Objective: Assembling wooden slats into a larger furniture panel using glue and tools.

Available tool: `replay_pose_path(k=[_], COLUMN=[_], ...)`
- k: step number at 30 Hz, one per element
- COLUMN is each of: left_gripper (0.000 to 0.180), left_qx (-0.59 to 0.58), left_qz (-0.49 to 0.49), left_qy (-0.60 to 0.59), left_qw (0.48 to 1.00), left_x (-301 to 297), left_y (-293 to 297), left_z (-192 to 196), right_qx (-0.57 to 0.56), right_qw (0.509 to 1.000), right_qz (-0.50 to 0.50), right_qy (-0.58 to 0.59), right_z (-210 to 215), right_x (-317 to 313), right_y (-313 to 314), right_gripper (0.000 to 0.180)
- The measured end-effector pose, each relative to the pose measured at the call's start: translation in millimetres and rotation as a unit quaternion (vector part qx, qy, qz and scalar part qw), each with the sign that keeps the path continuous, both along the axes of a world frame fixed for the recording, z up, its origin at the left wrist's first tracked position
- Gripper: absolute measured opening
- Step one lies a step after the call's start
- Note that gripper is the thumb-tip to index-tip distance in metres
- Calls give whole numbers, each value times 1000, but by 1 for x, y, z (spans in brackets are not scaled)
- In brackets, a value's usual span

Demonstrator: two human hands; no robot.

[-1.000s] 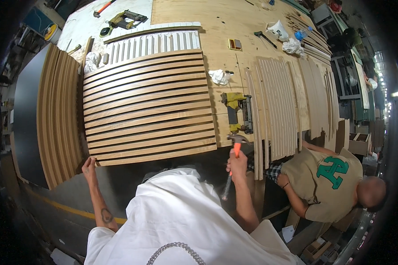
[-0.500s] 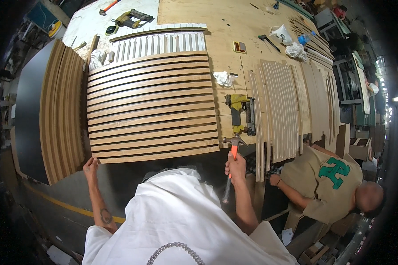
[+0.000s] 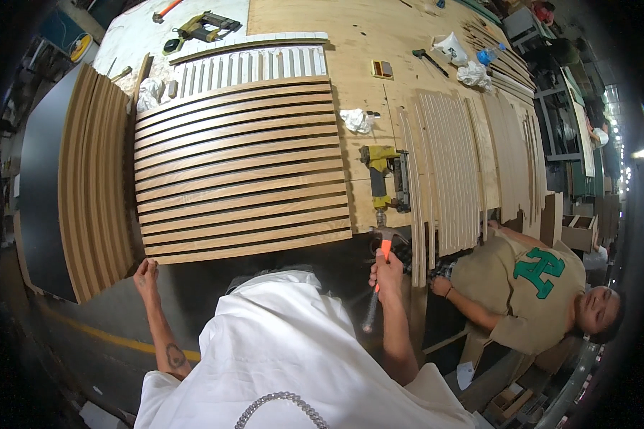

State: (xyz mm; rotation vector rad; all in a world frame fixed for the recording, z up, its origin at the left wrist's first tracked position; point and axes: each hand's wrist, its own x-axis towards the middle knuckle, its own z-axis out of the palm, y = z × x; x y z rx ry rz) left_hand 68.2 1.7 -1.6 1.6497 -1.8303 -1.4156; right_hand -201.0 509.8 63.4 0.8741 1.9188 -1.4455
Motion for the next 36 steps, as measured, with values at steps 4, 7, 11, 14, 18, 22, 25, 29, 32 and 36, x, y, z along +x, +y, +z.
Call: replay_pose_path(k=[4,7,11,14,18,22,25,29,32,36], left_gripper=[40,37,29,28,31,31,33,32,31,29], left_qx=[-38,-43,-60,-80,-116,-65,-41,-56,-70,-61], left_qz=[-21,-12,-38,-23,45,105,123,94,81,111], left_qy=[-1,13,47,41,24,32,34,-22,-42,-37], left_qw=[999,999,996,996,992,992,991,994,993,991], left_x=[-7,-8,16,8,9,4,1,0,-5,-6], left_y=[4,5,-4,3,9,14,13,12,10,12], left_z=[5,4,-13,-16,-30,-23,-19,-5,11,1], right_qx=[12,-4,11,-31,-110,-59,-43,-16,7,-7], right_qw=[997,1000,995,999,993,995,997,999,998,998], right_qz=[66,8,94,25,11,83,70,44,68,66], right_qy=[-27,6,-37,-12,-28,-22,-13,-20,1,5], right_z=[2,-1,-7,-8,-15,-18,-21,-36,-30,-35], right_x=[2,2,-4,-10,-14,-7,-10,-13,-10,-14], right_y=[-11,-8,-14,-18,-39,-55,-54,-46,-53,-52], right_gripper=[22,22,18,18,47,48,45,40,36,26])
